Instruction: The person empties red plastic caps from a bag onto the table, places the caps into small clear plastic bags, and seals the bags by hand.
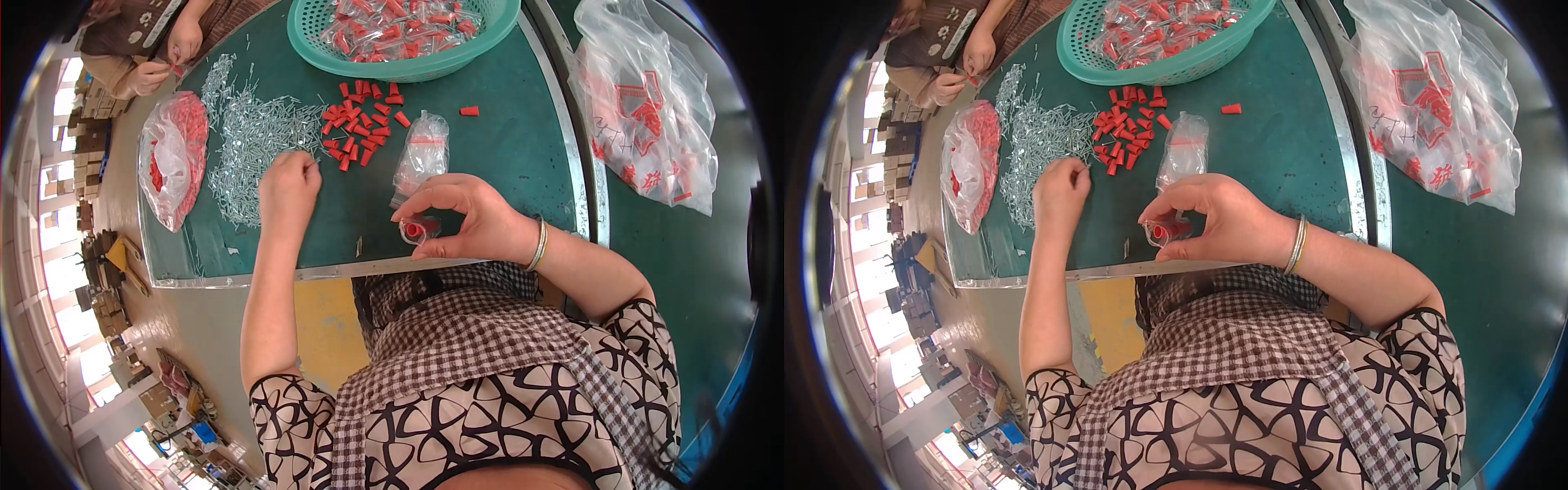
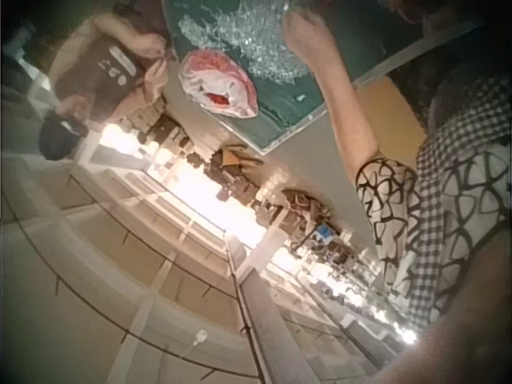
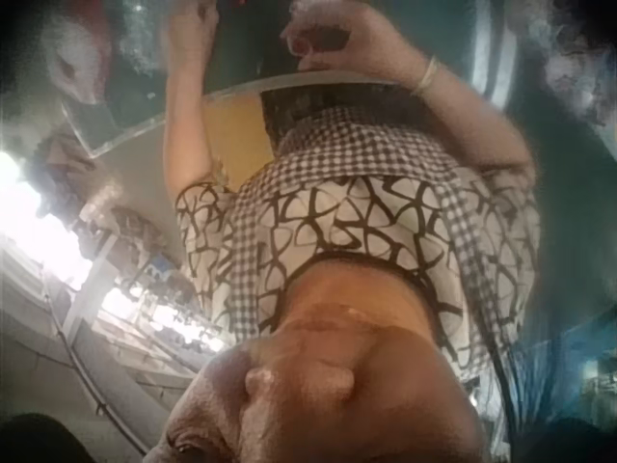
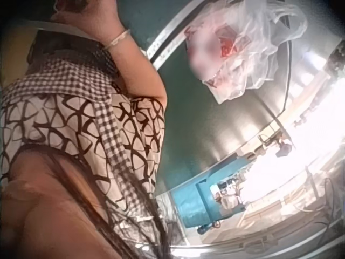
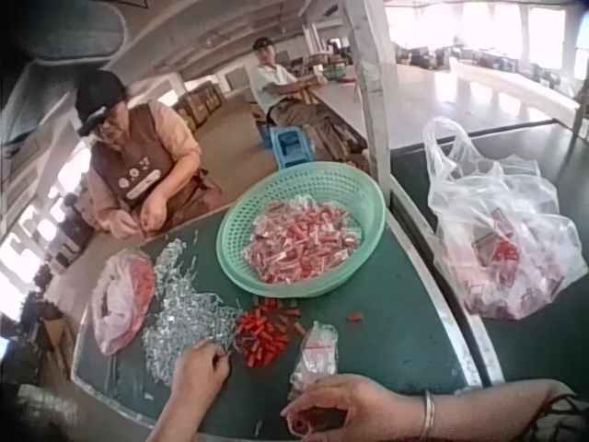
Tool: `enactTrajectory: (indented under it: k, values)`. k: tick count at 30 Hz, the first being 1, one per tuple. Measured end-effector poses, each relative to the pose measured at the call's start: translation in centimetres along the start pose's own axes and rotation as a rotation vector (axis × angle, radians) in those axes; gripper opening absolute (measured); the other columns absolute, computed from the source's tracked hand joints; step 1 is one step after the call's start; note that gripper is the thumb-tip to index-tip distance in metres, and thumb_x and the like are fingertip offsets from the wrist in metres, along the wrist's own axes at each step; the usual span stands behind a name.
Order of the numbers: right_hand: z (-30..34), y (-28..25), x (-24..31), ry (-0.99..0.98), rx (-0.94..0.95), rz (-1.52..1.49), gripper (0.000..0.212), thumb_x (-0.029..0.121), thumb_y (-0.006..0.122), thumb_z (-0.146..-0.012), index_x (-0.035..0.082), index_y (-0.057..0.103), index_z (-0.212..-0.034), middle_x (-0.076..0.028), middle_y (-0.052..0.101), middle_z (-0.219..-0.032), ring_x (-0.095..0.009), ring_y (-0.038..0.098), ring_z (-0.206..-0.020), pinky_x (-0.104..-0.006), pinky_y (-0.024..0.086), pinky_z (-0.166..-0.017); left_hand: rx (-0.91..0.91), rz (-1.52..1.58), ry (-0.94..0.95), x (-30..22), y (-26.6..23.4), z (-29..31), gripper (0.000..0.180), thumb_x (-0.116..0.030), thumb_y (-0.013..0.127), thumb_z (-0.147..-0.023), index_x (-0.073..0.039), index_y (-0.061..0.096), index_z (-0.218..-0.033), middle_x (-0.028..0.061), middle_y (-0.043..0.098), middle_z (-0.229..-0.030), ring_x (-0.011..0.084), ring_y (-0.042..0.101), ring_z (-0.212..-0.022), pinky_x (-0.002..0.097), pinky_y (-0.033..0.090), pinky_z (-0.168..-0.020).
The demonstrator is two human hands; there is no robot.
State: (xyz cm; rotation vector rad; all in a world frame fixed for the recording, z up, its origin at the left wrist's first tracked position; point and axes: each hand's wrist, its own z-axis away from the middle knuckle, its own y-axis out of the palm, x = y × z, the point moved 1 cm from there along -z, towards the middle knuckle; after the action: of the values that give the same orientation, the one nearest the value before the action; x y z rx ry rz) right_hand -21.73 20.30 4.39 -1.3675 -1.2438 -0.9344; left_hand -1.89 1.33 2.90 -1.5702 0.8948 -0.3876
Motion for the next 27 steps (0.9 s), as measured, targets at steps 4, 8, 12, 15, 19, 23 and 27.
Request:
enactTrajectory:
  k: [4,8,12,15,19,23,27]
  values:
    - [-0.1,0.2,0.1,-0.03,-0.023,-0.018,0.038,0.008,0.083,-0.069,0.004,0.068,-0.104,-0.005,0.067,-0.088,-0.016,0.065,-0.08,-0.0301,0.055,-0.076,-0.062,-0.002,0.011,0.9,-0.2,-0.2,0.006,-0.006,0.066,-0.082,-0.001,0.066,-0.085,0.0137,0.064,-0.083,0.0331,0.063,-0.073,0.042,0.05,-0.067]
    - [-0.1,0.1,0.2,-0.022,-0.006,0.014,0.037,0.007,0.083,-0.07,0.004,0.068,-0.104,-0.005,0.067,-0.088,-0.015,0.064,-0.08,-0.029,0.055,-0.075,-0.073,-0.019,0.164,0.6,0.6,-0.6,0.007,-0.006,0.066,-0.082,0.0,0.066,-0.086,0.0143,0.063,-0.084,0.0333,0.062,-0.074,0.0424,0.05,-0.068]
    - [-0.1,0.2,0.1,-0.036,-0.016,-0.007,0.037,0.007,0.083,-0.071,0.004,0.068,-0.104,-0.004,0.067,-0.088,-0.015,0.064,-0.08,-0.0275,0.055,-0.073,0.025,-0.191,0.257,0.1,0.5,-1.1,0.007,-0.003,0.066,-0.079,0.001,0.063,-0.084,0.0155,0.062,-0.084,0.0345,0.061,-0.075,0.0432,0.05,-0.069]
    - [0.1,0.4,0.2,-0.016,-0.001,-0.003,0.038,0.008,0.083,-0.071,0.005,0.067,-0.105,-0.005,0.067,-0.088,-0.015,0.065,-0.08,-0.028,0.055,-0.072,0.066,-0.188,0.281,0.5,0.5,-2.1,0.006,-0.002,0.066,-0.078,0.0,0.062,-0.082,0.0152,0.061,-0.083,0.0345,0.061,-0.075,0.0426,0.05,-0.069]
    - [0.1,0.3,0.1,0.021,0.016,-0.001,0.043,0.014,0.086,-0.067,0.007,0.069,-0.106,-0.005,0.068,-0.093,-0.02,0.066,-0.086,-0.0324,0.051,-0.08,0.036,-0.026,0.229,1.2,0.5,-2.0,0.007,-0.002,0.067,-0.077,-0.001,0.062,-0.082,0.0129,0.061,-0.082,0.0326,0.062,-0.075,0.0408,0.051,-0.067]
    - [0.1,0.3,0.1,-0.038,-0.016,0.004,0.039,0.008,0.083,-0.071,0.005,0.067,-0.106,-0.005,0.067,-0.088,-0.015,0.065,-0.081,-0.0283,0.055,-0.071,-0.04,0.015,0.229,0.4,0.5,-1.2,0.009,-0.002,0.067,-0.077,-0.003,0.063,-0.084,0.0112,0.061,-0.083,0.0311,0.062,-0.075,0.0405,0.051,-0.067]
    - [0.2,0.4,-0.3,-0.062,-0.018,-0.006,0.039,0.009,0.083,-0.071,0.005,0.067,-0.106,-0.005,0.067,-0.089,-0.015,0.065,-0.081,-0.0276,0.055,-0.07,-0.041,-0.035,0.378,0.1,0.8,-1.3,0.011,-0.001,0.067,-0.078,-0.003,0.063,-0.089,0.0108,0.061,-0.083,0.0311,0.062,-0.076,0.0406,0.051,-0.067]
